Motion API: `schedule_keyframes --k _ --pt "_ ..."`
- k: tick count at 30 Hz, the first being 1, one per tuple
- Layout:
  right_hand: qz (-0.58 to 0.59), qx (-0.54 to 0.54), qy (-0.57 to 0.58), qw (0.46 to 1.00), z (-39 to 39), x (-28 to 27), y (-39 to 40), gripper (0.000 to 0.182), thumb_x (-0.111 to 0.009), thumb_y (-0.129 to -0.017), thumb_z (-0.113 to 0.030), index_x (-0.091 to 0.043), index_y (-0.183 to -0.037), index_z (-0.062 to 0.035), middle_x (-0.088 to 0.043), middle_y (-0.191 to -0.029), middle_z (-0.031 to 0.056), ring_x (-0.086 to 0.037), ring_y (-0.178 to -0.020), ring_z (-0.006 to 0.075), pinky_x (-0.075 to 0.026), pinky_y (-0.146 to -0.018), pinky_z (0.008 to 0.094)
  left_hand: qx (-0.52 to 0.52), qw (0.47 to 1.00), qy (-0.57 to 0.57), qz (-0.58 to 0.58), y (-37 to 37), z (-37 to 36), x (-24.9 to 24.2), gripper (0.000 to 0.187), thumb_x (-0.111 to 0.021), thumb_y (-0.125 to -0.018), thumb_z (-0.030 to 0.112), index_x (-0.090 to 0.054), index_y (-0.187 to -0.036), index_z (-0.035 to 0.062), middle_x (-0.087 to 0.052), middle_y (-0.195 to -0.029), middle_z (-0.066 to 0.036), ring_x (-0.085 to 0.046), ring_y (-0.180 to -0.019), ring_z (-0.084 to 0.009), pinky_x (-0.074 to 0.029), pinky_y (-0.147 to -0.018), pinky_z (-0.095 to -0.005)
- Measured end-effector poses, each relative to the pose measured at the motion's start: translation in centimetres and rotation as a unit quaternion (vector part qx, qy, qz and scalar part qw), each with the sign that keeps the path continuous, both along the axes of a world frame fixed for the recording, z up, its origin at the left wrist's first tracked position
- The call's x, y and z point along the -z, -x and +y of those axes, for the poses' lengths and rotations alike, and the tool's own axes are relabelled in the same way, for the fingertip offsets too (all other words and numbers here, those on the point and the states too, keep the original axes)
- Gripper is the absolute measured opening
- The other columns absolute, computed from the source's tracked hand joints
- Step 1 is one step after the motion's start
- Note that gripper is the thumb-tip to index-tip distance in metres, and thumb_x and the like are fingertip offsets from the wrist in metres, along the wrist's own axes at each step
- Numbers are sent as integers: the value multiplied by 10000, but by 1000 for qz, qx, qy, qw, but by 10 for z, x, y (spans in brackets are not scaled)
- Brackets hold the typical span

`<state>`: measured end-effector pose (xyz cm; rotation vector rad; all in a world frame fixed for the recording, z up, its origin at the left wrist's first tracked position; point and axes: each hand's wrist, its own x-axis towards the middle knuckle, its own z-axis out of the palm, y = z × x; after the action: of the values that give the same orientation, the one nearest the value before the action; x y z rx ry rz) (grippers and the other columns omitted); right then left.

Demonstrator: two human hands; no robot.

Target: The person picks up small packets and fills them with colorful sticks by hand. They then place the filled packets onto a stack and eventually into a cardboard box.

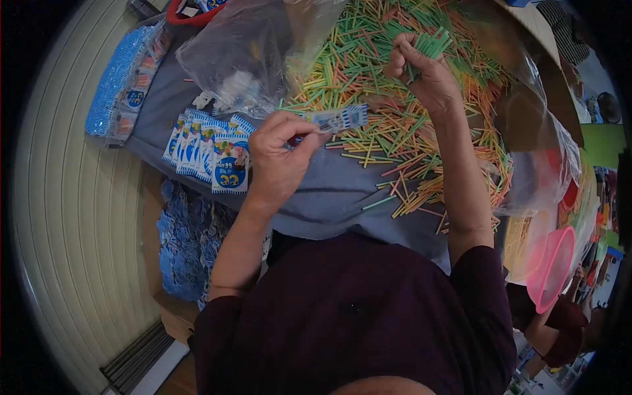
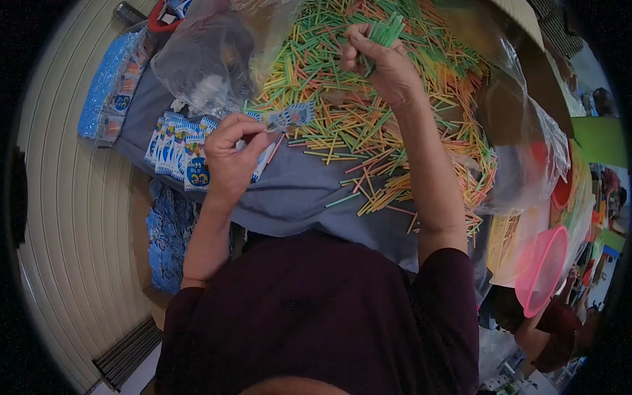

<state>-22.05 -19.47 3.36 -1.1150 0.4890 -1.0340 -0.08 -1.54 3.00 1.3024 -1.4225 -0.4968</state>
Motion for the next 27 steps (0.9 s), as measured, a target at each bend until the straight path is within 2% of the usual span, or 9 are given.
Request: schedule_keyframes --k 6,8,12,15,17,18,20,23,27 --pt "-177 -220 -95 955 7 -10 18 53 -582 -989 -174 -591 -992 -122 -358 -638 -63 -298 -517 52 -265 -488 246 62 992 -28 107 35 -37 7 120 -783 -757 -8 -704 -844 -32 -626 -733 -36 -598 -642 -93 -477 -582 -231" --pt "-82 -51 6 995 27 -20 15 86 -571 -994 -182 -590 -963 -105 -312 -612 -78 -271 -504 42 -221 -456 254 72 990 -29 116 43 -44 13 132 -789 -756 -4 -701 -850 -34 -629 -734 -35 -602 -649 -92 -485 -590 -231" --pt "-18 97 38 994 51 -34 6 196 -541 -1014 -237 -595 -927 -69 -278 -592 -73 -257 -505 54 -236 -484 259 64 986 -40 148 55 -53 21 164 -809 -738 3 -693 -847 -35 -649 -750 -48 -619 -662 -104 -497 -594 -243" --pt "-57 38 64 996 42 -33 13 384 -452 -1048 -347 -611 -901 -31 -357 -604 -36 -408 -574 114 -364 -585 302 56 990 -51 118 58 -54 18 174 -814 -732 5 -687 -844 -31 -663 -739 -61 -629 -656 -113 -503 -593 -251" --pt "-14 64 182 981 37 -34 14 562 -326 -1064 -447 -641 -935 1 -557 -703 43 -583 -824 216 -432 -799 382 50 994 -54 85 58 -55 18 178 -816 -730 5 -682 -842 -29 -668 -729 -67 -634 -652 -117 -506 -592 -255" --pt "-14 63 183 981 38 -35 13 562 -326 -1064 -447 -641 -935 1 -557 -703 43 -583 -824 216 -432 -799 382 54 994 -41 82 58 -55 20 178 -815 -729 -1 -675 -838 -25 -669 -719 -70 -636 -646 -117 -506 -589 -256" --pt "64 100 217 969 44 -36 9 674 -219 -1062 -498 -658 -960 3 -678 -906 129 -585 -1094 280 -407 -962 427 57 995 -29 80 57 -56 22 179 -814 -729 -6 -669 -833 -21 -671 -709 -73 -637 -641 -118 -507 -585 -256" --pt "152 86 262 949 45 -31 5 705 -192 -1057 -515 -668 -975 -1 -684 -1076 151 -565 -1165 287 -396 -1011 425 58 995 -40 72 58 -55 23 180 -814 -726 -13 -660 -820 -14 -669 -717 -69 -642 -649 -119 -511 -584 -250" --pt "168 48 254 951 48 -24 -2 689 -205 -1060 -507 -673 -963 -10 -662 -1138 147 -541 -1200 271 -373 -1051 420 80 991 -15 111 58 -57 26 159 -776 -789 -29 -665 -898 4 -662 -752 -9 -600 -692 -46 -486 -608 -206"
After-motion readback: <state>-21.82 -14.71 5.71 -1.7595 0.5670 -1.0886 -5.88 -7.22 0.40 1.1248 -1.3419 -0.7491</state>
